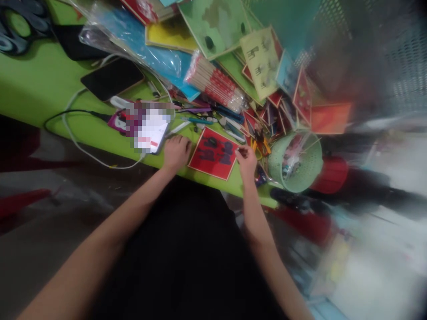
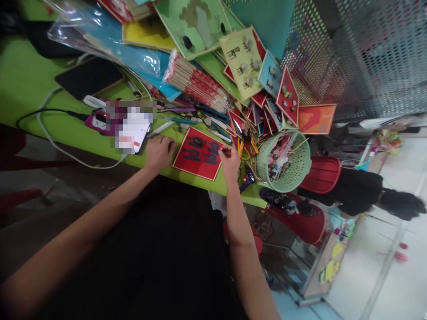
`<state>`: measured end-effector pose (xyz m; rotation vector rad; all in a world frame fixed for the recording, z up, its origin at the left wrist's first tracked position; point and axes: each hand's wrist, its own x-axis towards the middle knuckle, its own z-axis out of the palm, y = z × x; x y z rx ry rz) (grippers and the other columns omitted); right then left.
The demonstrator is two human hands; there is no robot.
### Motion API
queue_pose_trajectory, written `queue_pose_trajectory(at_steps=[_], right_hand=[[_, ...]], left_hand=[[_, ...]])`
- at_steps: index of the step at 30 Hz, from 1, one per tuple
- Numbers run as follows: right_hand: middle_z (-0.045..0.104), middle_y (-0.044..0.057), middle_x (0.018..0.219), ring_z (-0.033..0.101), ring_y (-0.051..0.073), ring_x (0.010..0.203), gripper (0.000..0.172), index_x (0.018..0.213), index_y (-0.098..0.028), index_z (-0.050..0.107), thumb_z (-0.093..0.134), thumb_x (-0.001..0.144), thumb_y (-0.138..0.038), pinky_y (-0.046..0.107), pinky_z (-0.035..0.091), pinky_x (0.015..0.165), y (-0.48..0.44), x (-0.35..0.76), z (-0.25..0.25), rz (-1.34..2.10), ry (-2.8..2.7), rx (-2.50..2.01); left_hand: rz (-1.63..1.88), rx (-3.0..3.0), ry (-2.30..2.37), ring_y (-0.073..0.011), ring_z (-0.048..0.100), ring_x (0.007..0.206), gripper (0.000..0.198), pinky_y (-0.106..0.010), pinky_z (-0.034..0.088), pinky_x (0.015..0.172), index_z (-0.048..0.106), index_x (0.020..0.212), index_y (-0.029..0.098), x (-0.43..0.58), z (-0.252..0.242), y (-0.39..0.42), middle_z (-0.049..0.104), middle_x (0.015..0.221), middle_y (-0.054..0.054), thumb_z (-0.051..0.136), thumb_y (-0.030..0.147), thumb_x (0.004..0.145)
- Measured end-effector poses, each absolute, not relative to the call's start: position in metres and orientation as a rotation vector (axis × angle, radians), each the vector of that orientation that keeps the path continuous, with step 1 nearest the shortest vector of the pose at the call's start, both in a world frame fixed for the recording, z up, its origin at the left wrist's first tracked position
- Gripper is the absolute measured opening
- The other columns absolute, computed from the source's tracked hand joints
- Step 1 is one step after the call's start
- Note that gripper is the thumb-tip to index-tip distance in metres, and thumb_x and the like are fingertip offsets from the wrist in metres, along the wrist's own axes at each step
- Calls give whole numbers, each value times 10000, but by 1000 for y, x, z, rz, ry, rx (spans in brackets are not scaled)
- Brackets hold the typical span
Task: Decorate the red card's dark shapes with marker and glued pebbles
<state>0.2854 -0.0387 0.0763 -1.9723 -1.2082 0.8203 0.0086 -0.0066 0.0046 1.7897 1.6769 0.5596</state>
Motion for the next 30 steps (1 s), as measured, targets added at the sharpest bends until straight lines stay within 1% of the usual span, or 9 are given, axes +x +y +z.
queue_pose_trajectory(at_steps=[5,10,14,18,21,25,27,30], right_hand=[[743,73,1028,672,184,840,135,998,-192,685,696,883,-263,336,535,861,-26,283,60,720,-1435,-2163],[734,95,1098,663,195,853,121,1031,-183,729,688,917,-198,330,510,871,-18,276,49,638,-1602,-2253],[730,105,1122,664,212,894,140,1069,-178,741,678,946,-194,330,501,867,-15,273,45,617,-1648,-2262],[724,108,1138,673,228,965,133,1059,-186,748,664,957,-194,333,504,884,-14,273,42,616,-1682,-2258],[718,105,1140,680,233,970,136,1055,-191,751,663,951,-195,341,513,892,-13,272,39,606,-1689,-2265],[715,107,1176,682,235,960,187,1108,-203,742,681,931,-208,353,528,891,-14,273,39,605,-1655,-2270],[718,101,1154,679,237,964,204,1121,-210,739,692,923,-218,359,529,904,-16,276,41,572,-1640,-2261],[723,77,1070,669,222,921,166,1087,-220,741,672,939,-246,352,530,902,-19,282,47,504,-1602,-2217]], left_hand=[[513,1847,1685,-364,618,1083,211,-492,391,950,619,975,222,12,2,-11,689,1050,-166,463,347,1047],[462,1856,1685,-385,624,1083,254,-512,382,950,631,1006,211,12,2,-9,695,1072,-186,431,356,1061],[434,1861,1691,-376,632,1083,257,-504,387,943,631,1005,208,12,2,-9,698,1072,-185,434,362,1063],[417,1892,1705,-362,641,1064,256,-489,400,925,633,1000,211,12,2,-9,706,1052,-171,433,356,1064],[390,1923,1710,-368,641,1054,282,-494,407,917,648,1012,203,12,2,-9,707,1048,-175,420,359,1069],[352,1972,1715,-375,645,1044,323,-496,414,899,666,1030,192,12,1,-9,708,1045,-182,396,363,1079],[331,1995,1726,-371,651,1037,321,-488,416,888,668,1032,188,12,0,-9,710,1040,-178,400,358,1078],[326,1995,1730,-377,654,1043,320,-490,415,890,669,1028,184,12,0,-9,711,1042,-181,409,364,1076]])
